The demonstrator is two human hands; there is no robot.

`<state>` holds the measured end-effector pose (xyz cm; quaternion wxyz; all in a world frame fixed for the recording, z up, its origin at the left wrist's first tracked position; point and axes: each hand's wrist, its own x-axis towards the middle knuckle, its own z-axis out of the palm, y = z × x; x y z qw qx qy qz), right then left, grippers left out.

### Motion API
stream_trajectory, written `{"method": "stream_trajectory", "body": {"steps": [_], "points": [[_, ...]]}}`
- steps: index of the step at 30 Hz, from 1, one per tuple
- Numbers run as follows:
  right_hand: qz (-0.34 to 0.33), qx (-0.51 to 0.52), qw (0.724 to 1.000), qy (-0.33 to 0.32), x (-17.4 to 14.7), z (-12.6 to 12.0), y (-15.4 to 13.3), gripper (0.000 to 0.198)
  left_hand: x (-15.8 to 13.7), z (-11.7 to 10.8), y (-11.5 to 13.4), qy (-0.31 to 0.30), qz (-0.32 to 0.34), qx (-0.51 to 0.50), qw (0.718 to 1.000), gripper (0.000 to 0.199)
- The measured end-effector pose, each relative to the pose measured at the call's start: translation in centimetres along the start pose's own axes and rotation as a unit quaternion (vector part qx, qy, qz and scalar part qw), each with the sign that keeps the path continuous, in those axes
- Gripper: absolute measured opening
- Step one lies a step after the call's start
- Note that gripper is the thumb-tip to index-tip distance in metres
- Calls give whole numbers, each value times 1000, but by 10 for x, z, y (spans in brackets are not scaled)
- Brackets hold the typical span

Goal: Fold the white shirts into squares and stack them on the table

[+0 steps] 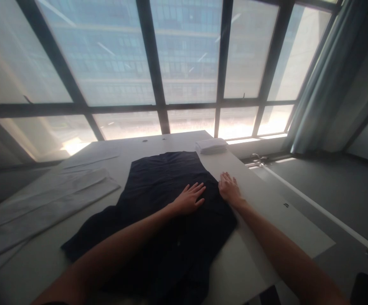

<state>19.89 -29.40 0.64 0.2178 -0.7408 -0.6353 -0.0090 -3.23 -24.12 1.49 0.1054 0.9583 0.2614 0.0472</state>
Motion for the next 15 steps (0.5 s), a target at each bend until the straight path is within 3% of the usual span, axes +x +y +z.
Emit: {"method": "stream_trajectory", "body": {"steps": [2,6,10,15], "points": [[-51,24,998,-2,-5,2,-17,54,0,1,0,1,1,3,1000,62],[-116,29,990,-75,-15,14,-47,57,1,2,1,5,4,8,1000,60],[-77,-2,992,-99,-15,22,-46,60,1,2,2,7,0,12,1000,58],[16,-13,997,-75,-3,24,-23,62,0,1,3,4,-3,13,1000,58]]}}
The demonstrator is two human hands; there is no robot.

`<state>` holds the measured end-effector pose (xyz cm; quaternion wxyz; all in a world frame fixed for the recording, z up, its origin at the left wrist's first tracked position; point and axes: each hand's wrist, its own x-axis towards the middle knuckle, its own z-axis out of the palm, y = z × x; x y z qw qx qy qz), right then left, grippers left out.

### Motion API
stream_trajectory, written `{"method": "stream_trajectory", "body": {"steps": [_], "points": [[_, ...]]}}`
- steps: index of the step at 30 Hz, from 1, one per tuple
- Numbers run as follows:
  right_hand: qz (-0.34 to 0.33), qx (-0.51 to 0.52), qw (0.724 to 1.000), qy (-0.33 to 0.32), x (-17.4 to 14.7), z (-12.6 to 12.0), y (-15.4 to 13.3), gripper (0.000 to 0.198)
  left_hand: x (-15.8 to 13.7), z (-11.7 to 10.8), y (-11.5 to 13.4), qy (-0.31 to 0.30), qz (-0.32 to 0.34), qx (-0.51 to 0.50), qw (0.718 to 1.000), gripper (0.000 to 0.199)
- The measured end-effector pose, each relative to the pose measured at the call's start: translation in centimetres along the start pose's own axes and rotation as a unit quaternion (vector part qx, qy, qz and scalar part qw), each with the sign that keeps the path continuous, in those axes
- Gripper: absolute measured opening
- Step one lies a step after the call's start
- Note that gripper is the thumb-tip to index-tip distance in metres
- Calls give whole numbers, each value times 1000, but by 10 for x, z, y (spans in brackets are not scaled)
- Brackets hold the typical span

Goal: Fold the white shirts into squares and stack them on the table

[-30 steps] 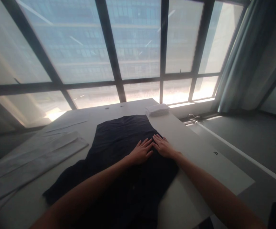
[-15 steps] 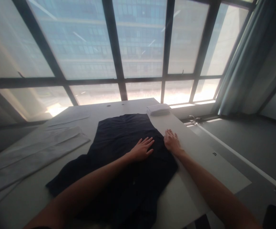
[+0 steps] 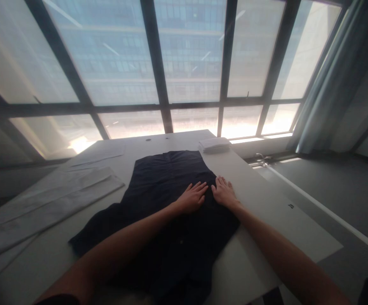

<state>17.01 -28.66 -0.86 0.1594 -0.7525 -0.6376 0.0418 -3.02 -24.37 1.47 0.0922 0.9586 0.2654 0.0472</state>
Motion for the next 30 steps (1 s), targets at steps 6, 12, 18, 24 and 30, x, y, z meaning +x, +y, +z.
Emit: {"method": "stream_trajectory", "body": {"steps": [6,12,18,24,30], "points": [[62,31,996,50,6,-7,23,57,-1,-3,1,-4,-3,-6,1000,59],[-44,51,992,105,0,-10,2,56,-1,-1,1,5,-1,-7,1000,58],[-156,43,986,-28,-5,0,-19,58,-1,0,2,11,7,-9,1000,56],[-85,-14,995,-57,-1,-6,-9,62,-1,-2,2,2,4,1,1000,57],[-12,-43,998,-42,11,-7,10,59,-1,-2,3,1,-4,5,1000,58]]}}
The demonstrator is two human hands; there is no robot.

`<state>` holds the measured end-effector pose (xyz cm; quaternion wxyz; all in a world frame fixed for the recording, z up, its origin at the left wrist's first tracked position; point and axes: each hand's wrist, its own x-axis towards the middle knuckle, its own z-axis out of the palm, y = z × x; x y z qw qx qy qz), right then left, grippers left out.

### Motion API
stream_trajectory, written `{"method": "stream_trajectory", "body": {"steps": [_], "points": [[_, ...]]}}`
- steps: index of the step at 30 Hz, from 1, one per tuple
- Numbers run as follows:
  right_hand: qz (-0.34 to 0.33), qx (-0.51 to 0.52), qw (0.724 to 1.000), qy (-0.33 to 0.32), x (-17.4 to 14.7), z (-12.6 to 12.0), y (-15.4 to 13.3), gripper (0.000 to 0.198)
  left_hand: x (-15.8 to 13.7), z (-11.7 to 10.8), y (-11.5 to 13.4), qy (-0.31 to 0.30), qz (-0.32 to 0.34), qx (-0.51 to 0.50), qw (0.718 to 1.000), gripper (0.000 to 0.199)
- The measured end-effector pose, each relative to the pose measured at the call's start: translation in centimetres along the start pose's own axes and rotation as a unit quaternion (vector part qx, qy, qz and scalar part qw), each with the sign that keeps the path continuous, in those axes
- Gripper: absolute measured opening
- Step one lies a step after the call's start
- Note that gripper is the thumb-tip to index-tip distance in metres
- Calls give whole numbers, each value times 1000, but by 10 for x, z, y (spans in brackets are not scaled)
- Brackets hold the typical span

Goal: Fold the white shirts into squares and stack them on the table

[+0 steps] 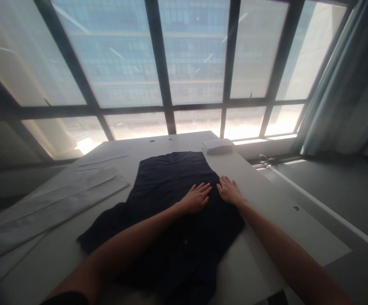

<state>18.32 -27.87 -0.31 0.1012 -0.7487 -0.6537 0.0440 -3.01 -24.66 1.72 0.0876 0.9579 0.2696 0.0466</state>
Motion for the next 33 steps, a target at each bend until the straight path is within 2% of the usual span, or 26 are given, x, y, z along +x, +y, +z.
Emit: {"method": "stream_trajectory", "body": {"steps": [5,9,11,14,17,20,24,29,33], "points": [[40,4,998,53,5,6,20,58,0,1,-2,-1,1,-4,1000,59],[41,44,994,95,6,6,20,56,0,1,-3,-1,3,-5,1000,60],[12,65,992,108,4,4,14,54,1,1,-3,-2,1,-6,1000,60],[-66,87,987,114,-1,0,1,53,1,2,-3,0,2,-5,1000,59],[-116,71,988,75,-7,0,-11,55,1,2,-3,5,4,-5,1000,59],[-64,26,997,30,-8,3,-14,56,1,2,-2,3,3,-6,1000,59],[16,1,999,31,-4,6,-3,57,1,0,-1,-6,-1,-7,1000,59],[30,24,996,74,-1,6,10,52,0,-1,0,-4,-3,-10,1000,59],[19,69,990,120,0,2,4,51,0,-2,0,-6,-3,-10,1000,59]]}}
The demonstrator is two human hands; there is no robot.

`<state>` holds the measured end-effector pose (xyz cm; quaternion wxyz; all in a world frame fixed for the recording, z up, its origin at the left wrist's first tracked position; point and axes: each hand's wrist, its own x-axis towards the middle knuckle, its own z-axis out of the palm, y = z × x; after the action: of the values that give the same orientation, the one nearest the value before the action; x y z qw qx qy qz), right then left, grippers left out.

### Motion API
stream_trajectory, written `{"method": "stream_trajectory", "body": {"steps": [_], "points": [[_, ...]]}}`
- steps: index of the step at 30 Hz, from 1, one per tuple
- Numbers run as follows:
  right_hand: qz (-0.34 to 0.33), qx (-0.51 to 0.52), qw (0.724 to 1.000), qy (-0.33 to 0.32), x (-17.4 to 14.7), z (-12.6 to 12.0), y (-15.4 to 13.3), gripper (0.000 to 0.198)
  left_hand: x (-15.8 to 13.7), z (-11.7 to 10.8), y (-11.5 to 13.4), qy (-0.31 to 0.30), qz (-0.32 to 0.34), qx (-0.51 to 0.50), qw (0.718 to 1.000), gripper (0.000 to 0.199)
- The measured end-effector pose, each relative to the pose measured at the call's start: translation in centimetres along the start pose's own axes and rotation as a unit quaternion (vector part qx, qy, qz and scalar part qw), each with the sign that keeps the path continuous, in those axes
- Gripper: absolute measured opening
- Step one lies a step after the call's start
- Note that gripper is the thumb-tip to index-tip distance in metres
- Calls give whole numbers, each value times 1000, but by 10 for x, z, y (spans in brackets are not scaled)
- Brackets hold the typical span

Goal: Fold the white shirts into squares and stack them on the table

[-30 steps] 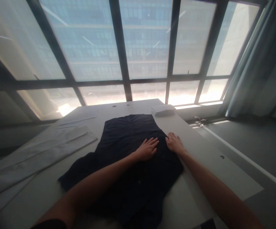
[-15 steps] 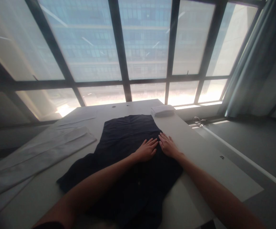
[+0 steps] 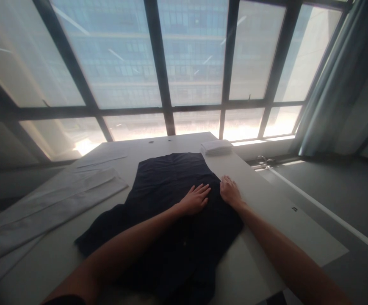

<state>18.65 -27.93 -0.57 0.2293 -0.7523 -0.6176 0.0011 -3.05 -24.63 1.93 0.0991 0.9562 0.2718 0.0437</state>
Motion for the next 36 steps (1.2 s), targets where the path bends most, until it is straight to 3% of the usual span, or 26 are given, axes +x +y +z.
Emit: {"method": "stream_trajectory", "body": {"steps": [3,6,11,17,23,29,36], "points": [[-58,38,997,13,-1,0,-10,53,0,1,-1,3,4,4,1000,59],[-108,45,993,-24,-4,2,-17,54,1,3,-1,7,6,9,1000,59],[-84,-19,992,-97,-9,2,-19,55,1,3,-2,6,7,7,1000,59],[22,-86,996,-24,-9,-1,-10,56,0,0,-1,0,2,0,1000,58],[-27,-30,999,29,-6,-3,-13,58,0,1,-1,-1,3,5,1000,58],[-163,44,985,-40,-9,3,-22,62,1,4,-3,8,10,7,1000,59],[-136,-11,985,-104,-9,4,-19,56,1,4,-3,10,8,2,1000,61]]}}
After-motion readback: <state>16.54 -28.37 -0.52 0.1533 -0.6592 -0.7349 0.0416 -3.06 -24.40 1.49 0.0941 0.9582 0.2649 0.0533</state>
